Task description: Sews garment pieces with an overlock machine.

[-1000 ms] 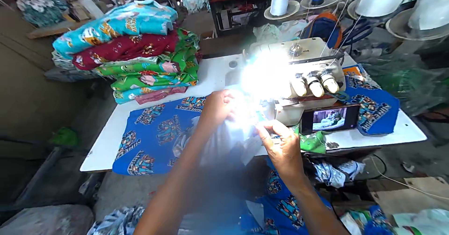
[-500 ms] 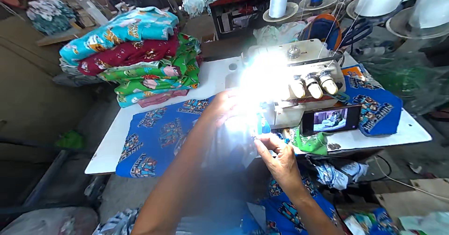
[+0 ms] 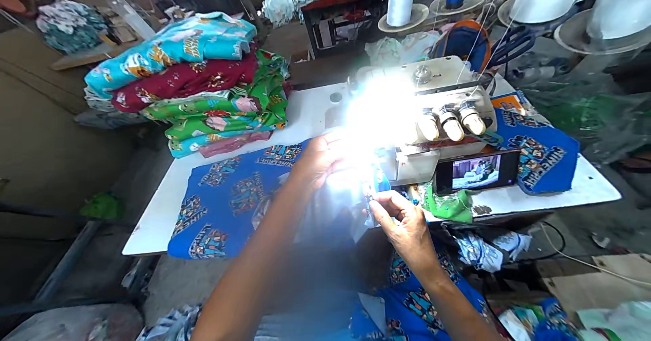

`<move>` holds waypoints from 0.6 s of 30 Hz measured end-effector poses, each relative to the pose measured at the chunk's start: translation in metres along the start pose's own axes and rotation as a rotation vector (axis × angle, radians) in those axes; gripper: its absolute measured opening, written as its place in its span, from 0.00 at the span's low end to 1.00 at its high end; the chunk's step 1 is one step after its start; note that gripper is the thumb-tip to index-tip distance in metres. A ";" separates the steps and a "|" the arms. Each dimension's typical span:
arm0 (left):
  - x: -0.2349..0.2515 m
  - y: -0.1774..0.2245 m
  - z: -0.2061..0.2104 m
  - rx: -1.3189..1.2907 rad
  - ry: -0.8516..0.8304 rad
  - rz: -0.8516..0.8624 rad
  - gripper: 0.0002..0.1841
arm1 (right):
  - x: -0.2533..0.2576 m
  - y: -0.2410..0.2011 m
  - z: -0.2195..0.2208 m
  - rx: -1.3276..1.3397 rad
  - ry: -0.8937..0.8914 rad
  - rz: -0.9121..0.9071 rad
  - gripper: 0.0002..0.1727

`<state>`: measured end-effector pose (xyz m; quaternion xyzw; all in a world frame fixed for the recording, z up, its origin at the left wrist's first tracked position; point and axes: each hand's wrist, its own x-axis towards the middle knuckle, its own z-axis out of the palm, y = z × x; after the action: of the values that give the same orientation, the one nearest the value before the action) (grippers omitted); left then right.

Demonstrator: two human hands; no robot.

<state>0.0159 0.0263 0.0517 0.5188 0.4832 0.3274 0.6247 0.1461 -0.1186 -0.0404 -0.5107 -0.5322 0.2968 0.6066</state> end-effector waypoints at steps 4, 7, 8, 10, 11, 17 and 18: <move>-0.002 0.000 0.003 -0.113 -0.013 -0.019 0.05 | 0.000 0.001 -0.001 -0.005 0.001 -0.005 0.08; -0.003 -0.004 -0.001 -0.185 -0.042 -0.056 0.13 | 0.000 0.001 -0.001 0.003 -0.004 0.007 0.08; -0.005 -0.006 -0.002 -0.195 -0.052 -0.060 0.15 | 0.000 0.001 -0.001 0.002 -0.005 0.013 0.08; -0.013 -0.010 -0.004 -0.227 -0.063 -0.047 0.15 | 0.001 0.002 -0.001 -0.007 -0.003 0.012 0.09; -0.018 -0.010 -0.005 -0.249 -0.070 -0.034 0.13 | 0.003 0.002 -0.001 -0.018 0.003 0.000 0.09; -0.073 0.015 -0.002 -0.161 -0.071 0.235 0.17 | 0.036 -0.017 0.006 -0.145 0.088 -0.159 0.09; -0.080 0.019 -0.001 -0.127 -0.070 0.313 0.17 | 0.043 -0.023 0.007 -0.116 0.069 -0.183 0.10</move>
<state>-0.0087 -0.0419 0.0915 0.5583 0.3528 0.4321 0.6141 0.1464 -0.0843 -0.0046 -0.5042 -0.5718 0.1913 0.6183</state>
